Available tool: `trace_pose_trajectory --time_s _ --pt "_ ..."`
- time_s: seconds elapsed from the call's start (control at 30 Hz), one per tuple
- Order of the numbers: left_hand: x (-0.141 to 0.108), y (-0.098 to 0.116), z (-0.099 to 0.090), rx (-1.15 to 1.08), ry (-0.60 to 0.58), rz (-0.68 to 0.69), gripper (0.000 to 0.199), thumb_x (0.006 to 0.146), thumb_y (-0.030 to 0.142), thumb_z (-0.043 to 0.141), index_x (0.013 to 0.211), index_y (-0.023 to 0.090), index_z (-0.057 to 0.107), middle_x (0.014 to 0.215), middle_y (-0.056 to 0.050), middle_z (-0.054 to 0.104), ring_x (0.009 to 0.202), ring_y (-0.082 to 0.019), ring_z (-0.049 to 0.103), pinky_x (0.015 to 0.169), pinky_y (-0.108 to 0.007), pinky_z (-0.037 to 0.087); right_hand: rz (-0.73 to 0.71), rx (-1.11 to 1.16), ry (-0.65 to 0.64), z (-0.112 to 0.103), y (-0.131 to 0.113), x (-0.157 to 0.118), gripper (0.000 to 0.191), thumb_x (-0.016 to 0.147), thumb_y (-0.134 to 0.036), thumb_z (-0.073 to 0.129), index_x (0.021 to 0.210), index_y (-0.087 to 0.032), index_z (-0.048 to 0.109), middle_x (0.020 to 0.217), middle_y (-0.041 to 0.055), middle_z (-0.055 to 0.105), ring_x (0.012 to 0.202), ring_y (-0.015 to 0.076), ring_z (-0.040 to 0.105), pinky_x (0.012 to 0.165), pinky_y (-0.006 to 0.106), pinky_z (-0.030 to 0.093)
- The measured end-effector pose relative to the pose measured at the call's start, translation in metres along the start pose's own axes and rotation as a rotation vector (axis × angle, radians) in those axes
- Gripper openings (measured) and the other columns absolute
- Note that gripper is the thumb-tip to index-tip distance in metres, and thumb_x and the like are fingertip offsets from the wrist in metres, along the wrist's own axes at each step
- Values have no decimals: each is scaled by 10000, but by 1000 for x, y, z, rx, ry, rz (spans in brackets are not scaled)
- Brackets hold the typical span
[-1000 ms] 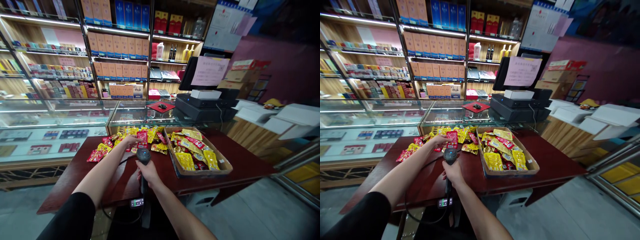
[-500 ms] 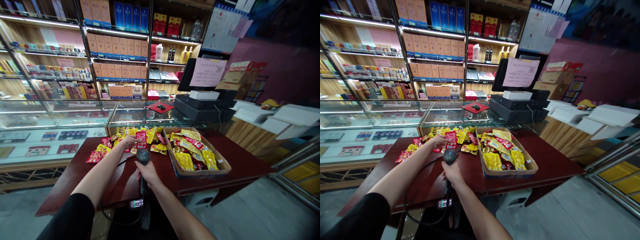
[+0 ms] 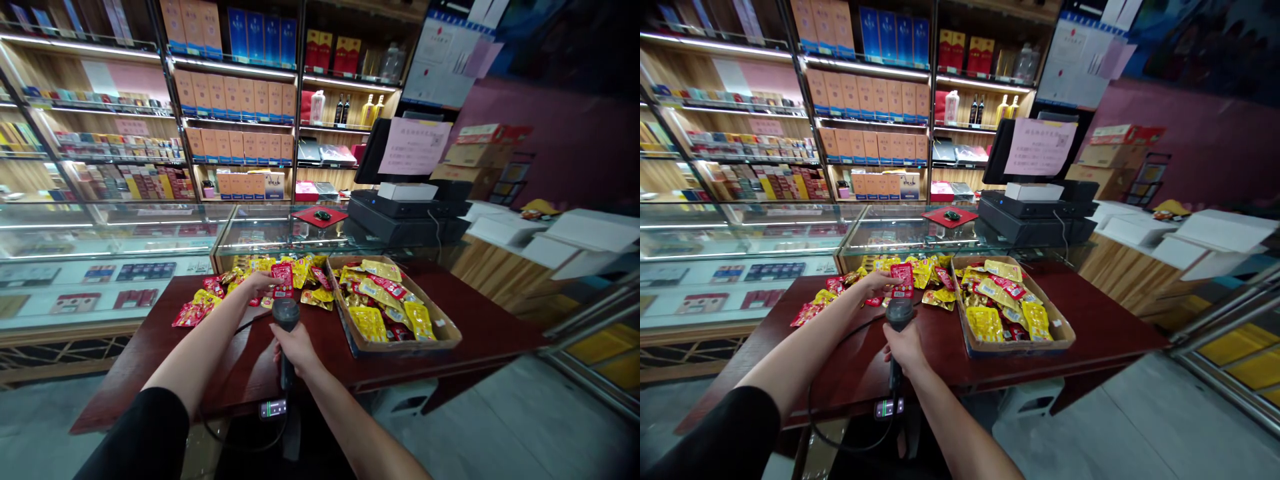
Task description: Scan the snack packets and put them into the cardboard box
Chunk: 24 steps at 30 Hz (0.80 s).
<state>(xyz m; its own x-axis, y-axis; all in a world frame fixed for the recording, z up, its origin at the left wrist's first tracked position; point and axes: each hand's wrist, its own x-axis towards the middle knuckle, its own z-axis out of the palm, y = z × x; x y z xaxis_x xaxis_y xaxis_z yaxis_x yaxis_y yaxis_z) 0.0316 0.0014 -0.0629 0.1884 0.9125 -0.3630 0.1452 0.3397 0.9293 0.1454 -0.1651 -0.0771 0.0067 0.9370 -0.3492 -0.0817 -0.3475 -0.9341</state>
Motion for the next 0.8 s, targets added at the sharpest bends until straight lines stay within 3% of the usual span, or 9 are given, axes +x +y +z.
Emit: trace_pose_trajectory --time_s 0.17,0.27,0.37,0.47,0.53,0.63,0.8 --pt "-8 6 2 8 13 -38 507 395 379 908 665 170 533 555 55 535 518 -80 506 546 -224 469 -29 26 9 -5 -2 4 183 720 -323 635 758 -149 591 408 -31 529 321 126 504 319 207 393" --pt "-12 9 2 3 23 -64 530 374 364 914 632 179 490 524 75 513 464 -60 461 531 -224 467 -180 98 101 -15 -15 17 192 665 -293 675 778 -143 636 604 19 649 532 139 620 471 215 482" --pt "-16 10 1 -23 -31 -77 517 370 352 916 664 174 530 529 79 527 438 -46 430 510 -215 452 -311 100 229 -28 -38 38 191 649 -280 682 804 -171 665 731 6 683 720 147 634 617 216 500" --pt "-21 10 -2 -53 -79 -67 505 374 326 921 698 161 571 543 75 547 428 -44 434 475 -201 425 -197 164 180 -37 -63 58 163 631 -240 695 770 -161 662 650 -13 633 629 120 589 589 214 487" --pt "-23 11 -3 -74 -97 -68 484 394 303 921 712 153 589 589 45 598 464 -64 501 475 -197 430 -71 238 97 -42 -77 68 131 649 -203 675 765 -154 639 581 -26 589 559 111 561 565 230 497" --pt "-23 17 -1 -117 -98 -77 452 431 248 918 743 146 608 694 -13 670 582 -113 613 535 -209 485 8 276 59 -50 -90 77 92 653 -152 660 724 -142 603 511 -36 541 488 106 529 527 250 511" --pt "-14 44 28 -129 -100 -39 434 503 182 896 825 135 609 746 -37 689 609 -137 649 614 -275 559 25 294 87 -77 -108 85 65 674 -130 634 671 -136 570 471 -30 527 427 103 501 469 243 498"
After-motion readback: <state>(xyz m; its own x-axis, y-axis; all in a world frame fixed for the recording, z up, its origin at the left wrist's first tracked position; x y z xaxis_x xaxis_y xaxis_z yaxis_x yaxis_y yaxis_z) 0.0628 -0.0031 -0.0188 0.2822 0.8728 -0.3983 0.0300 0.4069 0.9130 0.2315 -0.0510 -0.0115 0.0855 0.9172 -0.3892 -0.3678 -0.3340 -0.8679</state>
